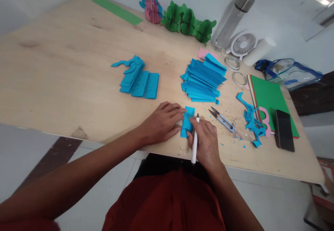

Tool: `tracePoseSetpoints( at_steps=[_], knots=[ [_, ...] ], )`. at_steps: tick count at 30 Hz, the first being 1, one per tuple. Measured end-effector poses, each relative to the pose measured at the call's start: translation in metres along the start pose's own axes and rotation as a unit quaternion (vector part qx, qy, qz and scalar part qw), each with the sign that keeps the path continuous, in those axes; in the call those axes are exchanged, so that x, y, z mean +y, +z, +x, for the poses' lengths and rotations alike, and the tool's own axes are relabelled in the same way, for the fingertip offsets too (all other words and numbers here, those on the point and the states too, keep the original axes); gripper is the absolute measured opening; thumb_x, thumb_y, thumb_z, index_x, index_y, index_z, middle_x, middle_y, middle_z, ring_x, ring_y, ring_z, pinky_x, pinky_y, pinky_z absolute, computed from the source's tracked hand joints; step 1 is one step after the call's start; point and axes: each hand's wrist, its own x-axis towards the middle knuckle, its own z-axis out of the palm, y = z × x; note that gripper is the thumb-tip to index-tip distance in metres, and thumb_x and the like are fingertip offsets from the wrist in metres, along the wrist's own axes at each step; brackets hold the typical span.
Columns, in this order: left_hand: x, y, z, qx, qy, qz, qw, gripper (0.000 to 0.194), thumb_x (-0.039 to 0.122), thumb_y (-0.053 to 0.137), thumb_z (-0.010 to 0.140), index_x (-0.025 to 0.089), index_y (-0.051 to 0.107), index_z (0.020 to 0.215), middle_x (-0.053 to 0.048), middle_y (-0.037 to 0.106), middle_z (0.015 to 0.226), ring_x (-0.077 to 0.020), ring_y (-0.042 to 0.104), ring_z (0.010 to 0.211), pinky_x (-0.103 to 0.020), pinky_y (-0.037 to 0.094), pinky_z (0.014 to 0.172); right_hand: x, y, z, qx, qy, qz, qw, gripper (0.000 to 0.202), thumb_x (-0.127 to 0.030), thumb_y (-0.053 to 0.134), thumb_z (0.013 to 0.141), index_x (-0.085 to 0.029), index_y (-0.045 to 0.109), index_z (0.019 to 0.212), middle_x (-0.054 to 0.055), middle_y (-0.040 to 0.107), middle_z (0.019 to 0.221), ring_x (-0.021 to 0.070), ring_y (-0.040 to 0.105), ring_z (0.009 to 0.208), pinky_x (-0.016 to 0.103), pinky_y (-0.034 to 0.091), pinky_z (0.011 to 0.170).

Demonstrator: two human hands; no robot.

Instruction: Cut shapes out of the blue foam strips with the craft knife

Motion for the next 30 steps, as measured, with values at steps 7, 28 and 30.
tracePoseSetpoints(
  at_steps=[7, 28, 30],
  knots=[
    [0.0001, -0.0004, 0.0006, 0.011, 0.005, 0.0, 1.0, 0.03, 0.024, 0.047, 0.092, 0.015, 0.06, 0.117, -0.013, 0.06, 0.137, -0.03, 0.048, 0.128, -0.05, 0.033, 0.107, -0.001, -0.0004, 0.0001, -0.009, -0.001, -0.014, 1.0, 0.034, -0.026, 0.052, 0.098, -0.017, 0.058, 0.129, 0.012, 0.07, 0.116, 0.0286, 0.056, 0.113, 0.04, 0.041, 0.089],
    [-0.0018, 0.0009, 0.0, 0.0, 0.002, 0.009, 1.0, 0.031, 0.031, 0.054, 0.091, 0.015, 0.059, 0.117, -0.013, 0.06, 0.137, -0.0314, 0.048, 0.129, -0.05, 0.033, 0.108, -0.0045, -0.0046, 0.0003, 0.015, -0.017, -0.013, 1.0, 0.028, -0.025, 0.053, 0.097, -0.018, 0.062, 0.123, 0.01, 0.071, 0.118, 0.0285, 0.055, 0.116, 0.042, 0.04, 0.095],
    [-0.0017, 0.0012, -0.0001, 0.0, 0.001, 0.009, 1.0, 0.031, 0.031, 0.054, 0.091, 0.015, 0.059, 0.118, -0.012, 0.06, 0.137, -0.0312, 0.047, 0.129, -0.05, 0.033, 0.108, -0.0044, -0.0045, 0.0004, 0.01, -0.019, -0.013, 1.0, 0.029, -0.025, 0.054, 0.097, -0.02, 0.063, 0.123, 0.009, 0.071, 0.116, 0.0287, 0.055, 0.116, 0.042, 0.039, 0.095]
  ],
)
